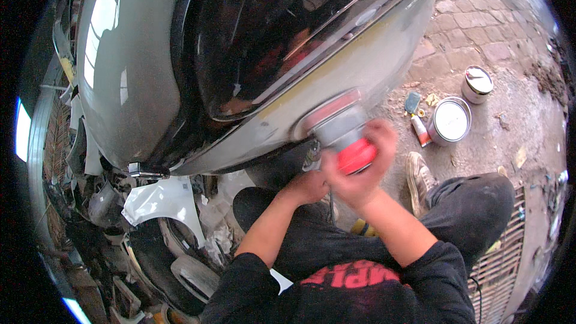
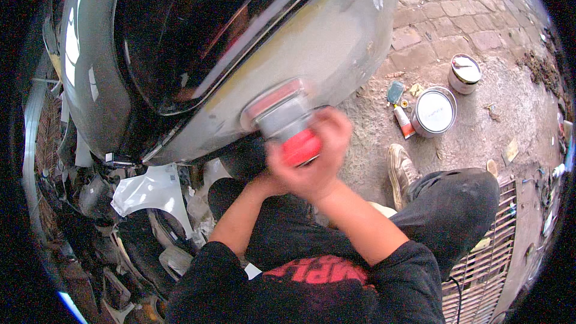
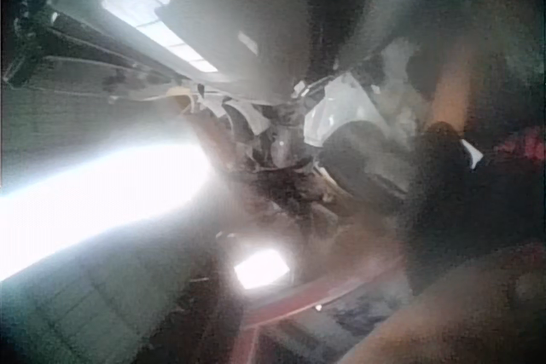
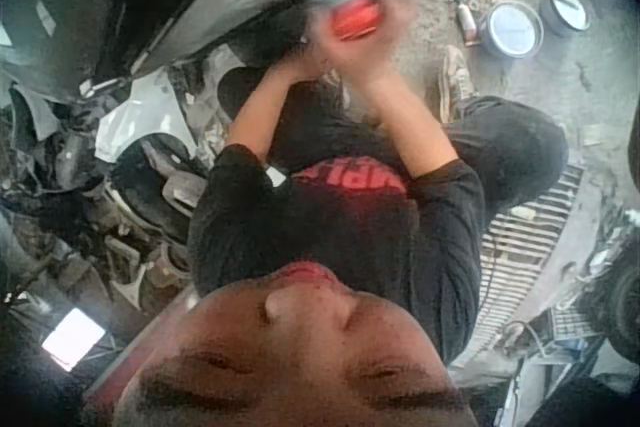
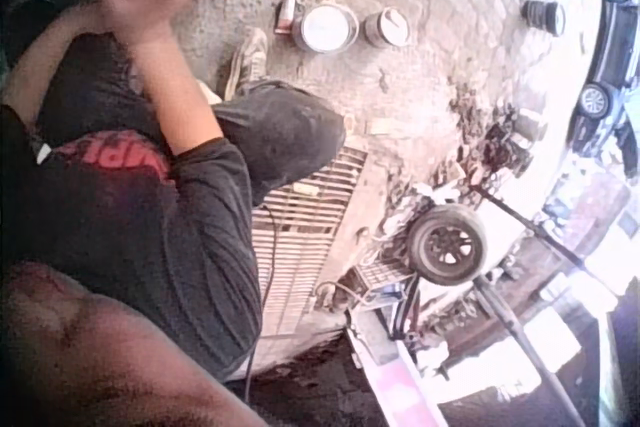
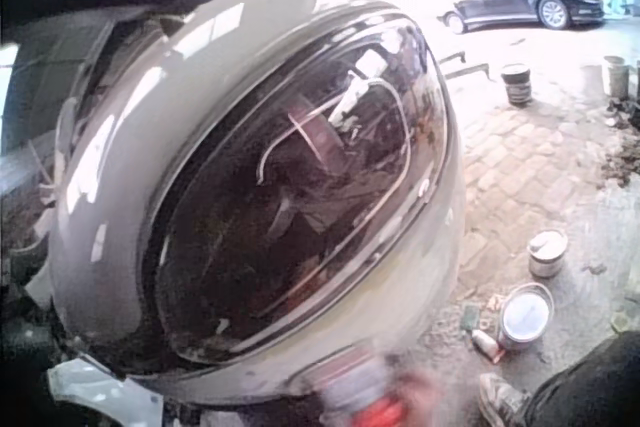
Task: The person sands the front panel of a small white vehicle using a pneumatic orbital sander, then wipes the surface by hand.
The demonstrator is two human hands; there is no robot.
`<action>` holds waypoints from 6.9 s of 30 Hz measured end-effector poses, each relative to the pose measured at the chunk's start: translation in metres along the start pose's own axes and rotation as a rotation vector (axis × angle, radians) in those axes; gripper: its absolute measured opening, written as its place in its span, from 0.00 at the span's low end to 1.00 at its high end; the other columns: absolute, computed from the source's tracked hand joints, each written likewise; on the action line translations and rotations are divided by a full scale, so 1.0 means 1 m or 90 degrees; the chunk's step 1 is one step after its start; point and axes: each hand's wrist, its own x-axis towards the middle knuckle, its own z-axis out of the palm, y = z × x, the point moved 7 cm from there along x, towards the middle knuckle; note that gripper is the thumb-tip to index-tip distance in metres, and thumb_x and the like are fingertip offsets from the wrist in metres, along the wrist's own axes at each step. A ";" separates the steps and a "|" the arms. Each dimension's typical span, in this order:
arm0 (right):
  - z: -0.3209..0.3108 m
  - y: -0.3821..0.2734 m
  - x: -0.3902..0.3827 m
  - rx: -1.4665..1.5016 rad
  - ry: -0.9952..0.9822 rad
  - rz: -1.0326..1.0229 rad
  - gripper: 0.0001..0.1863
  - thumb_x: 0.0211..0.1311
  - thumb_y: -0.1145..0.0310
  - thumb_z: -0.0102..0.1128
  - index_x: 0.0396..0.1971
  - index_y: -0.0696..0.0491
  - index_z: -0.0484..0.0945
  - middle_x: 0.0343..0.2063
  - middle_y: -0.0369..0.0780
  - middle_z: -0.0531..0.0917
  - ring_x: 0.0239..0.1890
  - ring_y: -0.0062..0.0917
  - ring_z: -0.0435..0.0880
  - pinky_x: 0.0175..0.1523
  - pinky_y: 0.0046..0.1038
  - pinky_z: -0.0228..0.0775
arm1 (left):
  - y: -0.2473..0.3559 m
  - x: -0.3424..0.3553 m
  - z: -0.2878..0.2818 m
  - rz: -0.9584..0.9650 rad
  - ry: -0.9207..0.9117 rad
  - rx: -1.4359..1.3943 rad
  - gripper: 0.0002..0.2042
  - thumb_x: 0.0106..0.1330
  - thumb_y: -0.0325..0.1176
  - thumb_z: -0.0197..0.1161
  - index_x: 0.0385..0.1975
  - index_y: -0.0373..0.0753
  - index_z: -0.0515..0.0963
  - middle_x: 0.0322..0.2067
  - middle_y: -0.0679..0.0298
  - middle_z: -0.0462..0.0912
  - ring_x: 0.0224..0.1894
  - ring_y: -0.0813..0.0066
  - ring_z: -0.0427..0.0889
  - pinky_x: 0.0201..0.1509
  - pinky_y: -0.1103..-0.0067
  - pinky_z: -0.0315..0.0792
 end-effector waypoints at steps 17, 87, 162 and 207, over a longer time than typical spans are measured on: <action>-0.033 0.027 0.060 0.094 0.072 0.223 0.32 0.58 0.66 0.73 0.58 0.56 0.66 0.48 0.42 0.72 0.48 0.25 0.73 0.53 0.26 0.69 | -0.029 -0.010 -0.004 -0.167 -0.059 0.298 0.12 0.65 0.33 0.54 0.41 0.31 0.74 0.48 0.40 0.77 0.51 0.37 0.77 0.54 0.54 0.73; -0.041 0.027 0.080 -0.022 -0.005 0.032 0.30 0.49 0.65 0.75 0.50 0.57 0.71 0.43 0.45 0.75 0.43 0.33 0.77 0.51 0.33 0.71 | -0.051 -0.014 0.004 -0.155 -0.064 0.327 0.18 0.69 0.41 0.56 0.52 0.35 0.72 0.52 0.43 0.78 0.55 0.41 0.76 0.57 0.55 0.72; -0.113 0.176 0.047 0.290 0.579 0.478 0.29 0.60 0.65 0.76 0.50 0.58 0.64 0.43 0.39 0.77 0.41 0.18 0.77 0.46 0.21 0.73 | 0.235 0.078 -0.028 0.229 0.146 1.700 0.40 0.72 0.58 0.48 0.76 0.36 0.52 0.78 0.58 0.46 0.81 0.61 0.40 0.82 0.60 0.32; -0.090 0.150 0.059 0.346 0.399 0.429 0.15 0.65 0.63 0.69 0.37 0.53 0.70 0.32 0.35 0.79 0.30 0.19 0.78 0.35 0.24 0.72 | 0.210 0.007 -0.069 0.369 0.353 1.518 0.38 0.70 0.57 0.45 0.77 0.44 0.51 0.79 0.68 0.47 0.80 0.70 0.43 0.82 0.58 0.31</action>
